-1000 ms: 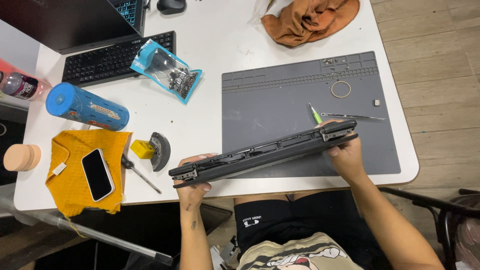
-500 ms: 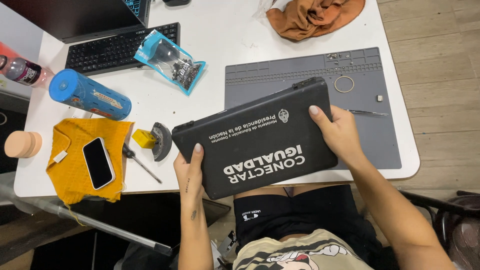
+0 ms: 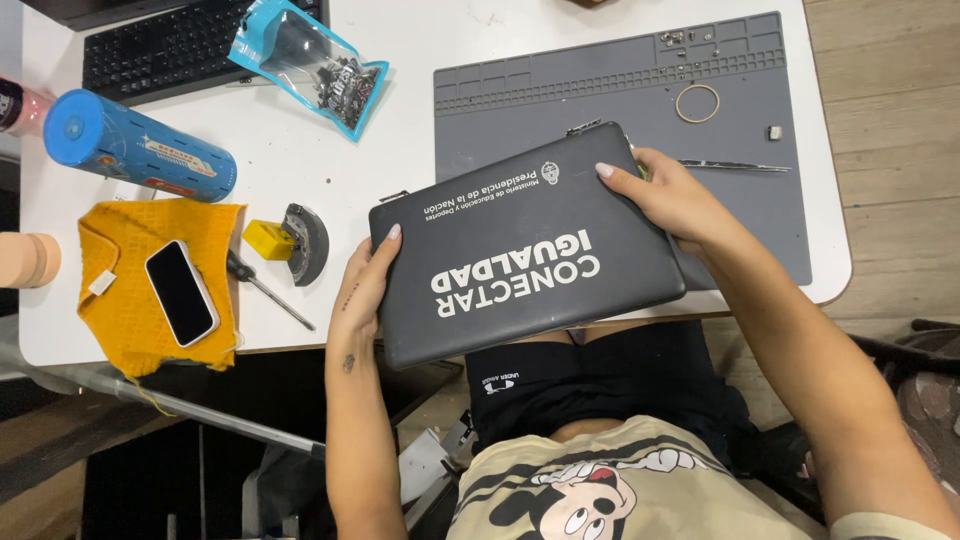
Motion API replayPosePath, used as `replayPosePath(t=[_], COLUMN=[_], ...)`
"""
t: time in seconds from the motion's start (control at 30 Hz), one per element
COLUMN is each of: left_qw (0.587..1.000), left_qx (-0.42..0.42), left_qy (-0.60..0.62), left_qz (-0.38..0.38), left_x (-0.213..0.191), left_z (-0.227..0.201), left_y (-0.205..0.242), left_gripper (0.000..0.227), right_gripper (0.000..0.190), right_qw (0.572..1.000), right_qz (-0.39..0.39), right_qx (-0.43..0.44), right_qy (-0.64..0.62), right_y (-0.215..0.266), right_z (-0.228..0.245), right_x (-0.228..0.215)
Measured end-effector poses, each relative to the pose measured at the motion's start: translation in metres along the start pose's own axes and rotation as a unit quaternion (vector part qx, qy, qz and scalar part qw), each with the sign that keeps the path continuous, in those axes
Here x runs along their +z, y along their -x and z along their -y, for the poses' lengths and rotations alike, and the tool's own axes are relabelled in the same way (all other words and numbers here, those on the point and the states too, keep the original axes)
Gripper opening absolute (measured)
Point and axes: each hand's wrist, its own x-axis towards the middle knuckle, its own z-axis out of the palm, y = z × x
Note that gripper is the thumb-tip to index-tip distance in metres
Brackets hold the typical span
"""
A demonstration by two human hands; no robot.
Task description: The person assembles a laptop by attaching the back cover to the main body and securing it. They then open the laptop to check the screen and keyboard area.
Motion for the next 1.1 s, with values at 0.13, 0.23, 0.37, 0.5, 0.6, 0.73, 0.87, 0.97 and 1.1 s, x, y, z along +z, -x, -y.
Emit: replayPosePath(t=[0.13,0.23,0.37,0.5,0.6,0.73,0.87,0.97,1.1], left_qw=[0.994,0.985,0.975,0.97,0.972,0.992,0.937,0.882,0.736], left_qx=[-0.037,-0.045,-0.046,-0.033,0.002,0.119,0.3,0.401,0.515], left_qy=[0.095,0.162,0.214,0.238,0.228,0.04,-0.113,-0.236,-0.437], left_qz=[0.025,0.028,0.038,0.044,0.058,-0.026,-0.143,-0.072,0.041], left_x=[-0.015,-0.029,-0.038,-0.033,-0.03,-0.024,-0.029,-0.014,0.028], left_z=[0.008,0.029,0.045,0.046,0.032,0.02,0.035,0.041,0.041], left_y=[0.021,0.023,0.019,0.028,0.042,0.074,0.09,0.114,0.137], left_gripper=[0.08,0.079,0.076,0.073,0.062,0.065,0.047,0.048,0.071], right_gripper=[0.083,0.078,0.071,0.072,0.072,0.07,0.07,0.068,0.068], right_qw=[0.997,0.996,0.993,0.984,0.977,0.977,0.985,0.983,0.981], right_qz=[0.016,0.015,0.011,0.017,0.041,0.012,-0.018,-0.043,-0.053], right_qx=[0.027,0.045,0.069,0.067,0.058,0.058,0.108,0.163,0.171], right_qy=[-0.067,-0.076,-0.1,-0.165,-0.202,-0.206,-0.131,-0.066,-0.078], right_y=[0.007,0.017,0.019,0.029,0.021,0.024,0.037,0.044,0.044], right_z=[-0.025,-0.029,-0.029,-0.019,-0.031,-0.029,0.004,0.021,0.015], right_x=[-0.025,-0.036,-0.039,-0.029,-0.031,-0.029,-0.013,-0.004,-0.005])
